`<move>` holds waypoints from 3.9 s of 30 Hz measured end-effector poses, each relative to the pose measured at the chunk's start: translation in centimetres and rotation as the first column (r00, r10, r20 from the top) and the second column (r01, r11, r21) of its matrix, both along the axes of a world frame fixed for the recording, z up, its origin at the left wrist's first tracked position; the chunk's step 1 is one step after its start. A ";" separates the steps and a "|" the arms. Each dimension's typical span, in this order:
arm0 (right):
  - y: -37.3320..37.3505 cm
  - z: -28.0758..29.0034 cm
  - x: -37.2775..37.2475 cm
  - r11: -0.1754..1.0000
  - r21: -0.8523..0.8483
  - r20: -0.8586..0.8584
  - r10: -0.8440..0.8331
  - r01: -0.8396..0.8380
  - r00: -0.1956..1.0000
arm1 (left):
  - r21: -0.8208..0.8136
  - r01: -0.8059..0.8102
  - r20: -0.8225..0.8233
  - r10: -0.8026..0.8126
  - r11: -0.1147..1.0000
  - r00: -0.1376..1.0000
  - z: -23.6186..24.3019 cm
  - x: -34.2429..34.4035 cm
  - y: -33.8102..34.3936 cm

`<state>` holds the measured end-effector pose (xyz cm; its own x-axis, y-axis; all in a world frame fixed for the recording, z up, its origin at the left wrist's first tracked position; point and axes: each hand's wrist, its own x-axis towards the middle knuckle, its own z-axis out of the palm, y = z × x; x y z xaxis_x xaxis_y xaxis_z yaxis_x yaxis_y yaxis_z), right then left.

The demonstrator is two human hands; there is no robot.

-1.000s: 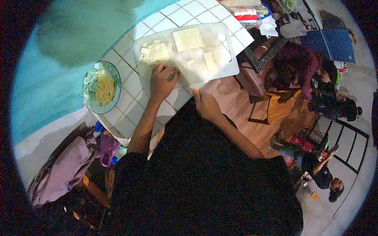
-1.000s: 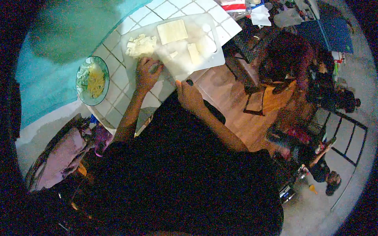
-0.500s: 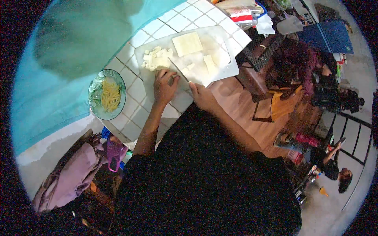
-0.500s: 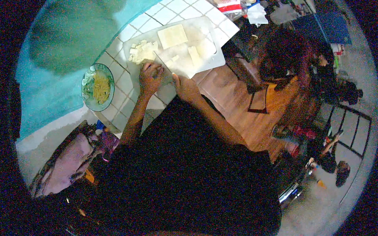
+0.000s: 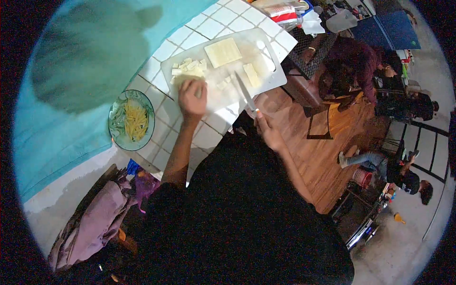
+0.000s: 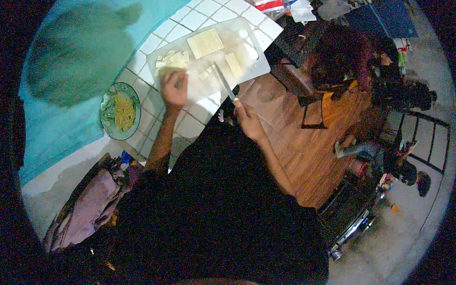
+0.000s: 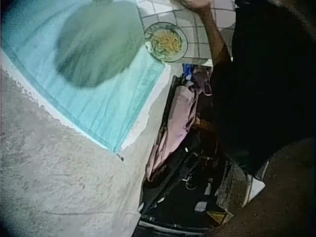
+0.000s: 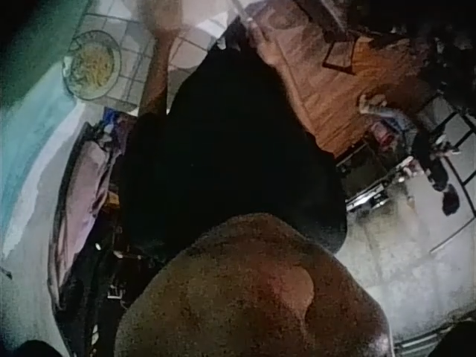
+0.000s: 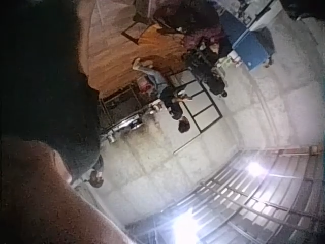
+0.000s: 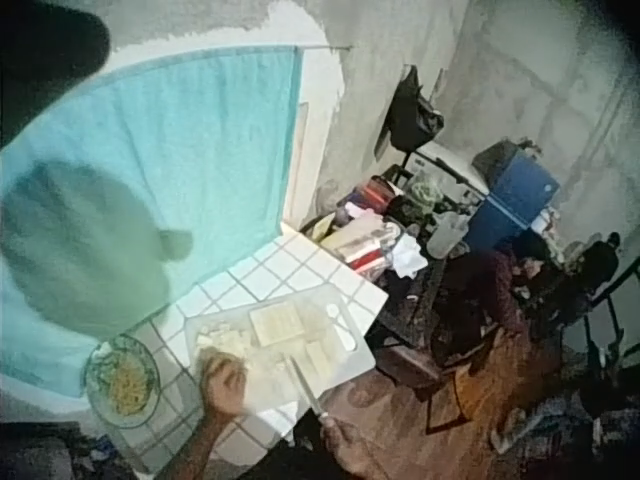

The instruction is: Cutting blocks of white food, such as tofu or cheese, on a cutting board using a knife.

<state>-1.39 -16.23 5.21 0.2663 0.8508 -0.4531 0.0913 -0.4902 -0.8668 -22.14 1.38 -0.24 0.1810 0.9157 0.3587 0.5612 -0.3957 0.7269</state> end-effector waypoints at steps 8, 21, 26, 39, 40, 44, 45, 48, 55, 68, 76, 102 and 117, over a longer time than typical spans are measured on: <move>-1.4 -0.9 0.0 0.973 0.001 -0.074 -0.231 0.232 0.970 | 0.072 0.137 -0.341 -0.104 0.988 0.934 2.9 2.1 1.4; -3.5 -1.3 0.2 0.956 0.095 -0.104 -0.268 0.278 0.958 | -0.023 0.461 -0.559 -0.394 0.887 0.729 0.8 2.2 -2.4; -4.0 -2.4 0.3 0.953 0.112 -0.093 -0.273 0.283 0.957 | 0.029 0.318 -0.511 -0.259 0.948 0.820 1.1 2.9 -2.0; -5.7 -4.4 1.5 0.918 0.105 -0.055 -0.379 0.382 0.924 | 0.115 0.400 -0.393 -0.328 0.909 0.859 1.0 8.5 1.1; -5.6 -4.3 1.5 0.906 0.076 -0.093 -0.410 0.417 0.907 | 0.082 0.379 -0.379 -0.323 0.922 0.867 1.2 9.4 1.5; -5.2 -3.7 1.1 0.913 0.113 -0.050 -0.390 0.393 0.920 | 0.032 0.345 -0.404 -0.303 0.938 0.863 1.8 12.2 1.8; -5.2 -3.6 1.1 0.910 0.143 -0.034 -0.388 0.388 0.921 | -0.001 0.343 -0.426 -0.310 0.939 0.850 1.8 12.6 1.6; -5.4 -3.1 1.1 0.906 0.082 -0.049 -0.413 0.416 0.910 | -0.026 0.310 -0.362 -0.298 0.950 0.883 1.8 12.9 1.3; -5.2 -2.4 0.9 0.904 0.010 -0.037 -0.427 0.428 0.903 | -0.051 0.323 -0.169 -0.327 0.945 0.930 0.4 12.6 1.6; -4.0 -2.9 1.0 0.945 0.066 -0.047 -0.318 0.320 0.947 | -0.412 0.312 0.338 -0.175 0.856 0.925 -1.3 10.2 0.9; 0.2 -2.4 -0.3 0.981 0.062 0.139 -0.188 0.181 0.972 | -0.452 0.141 0.113 -0.101 0.881 0.988 -0.6 6.4 -0.2; 7.6 -3.5 0.6 0.932 0.263 0.548 0.068 -0.249 0.834 | -0.039 0.561 -0.377 -0.532 0.827 0.758 1.6 3.1 2.2; 7.3 -2.3 -1.1 0.842 0.170 0.681 0.275 -0.512 0.679 | -0.141 0.278 -0.056 -0.288 0.950 0.956 5.2 1.2 -0.2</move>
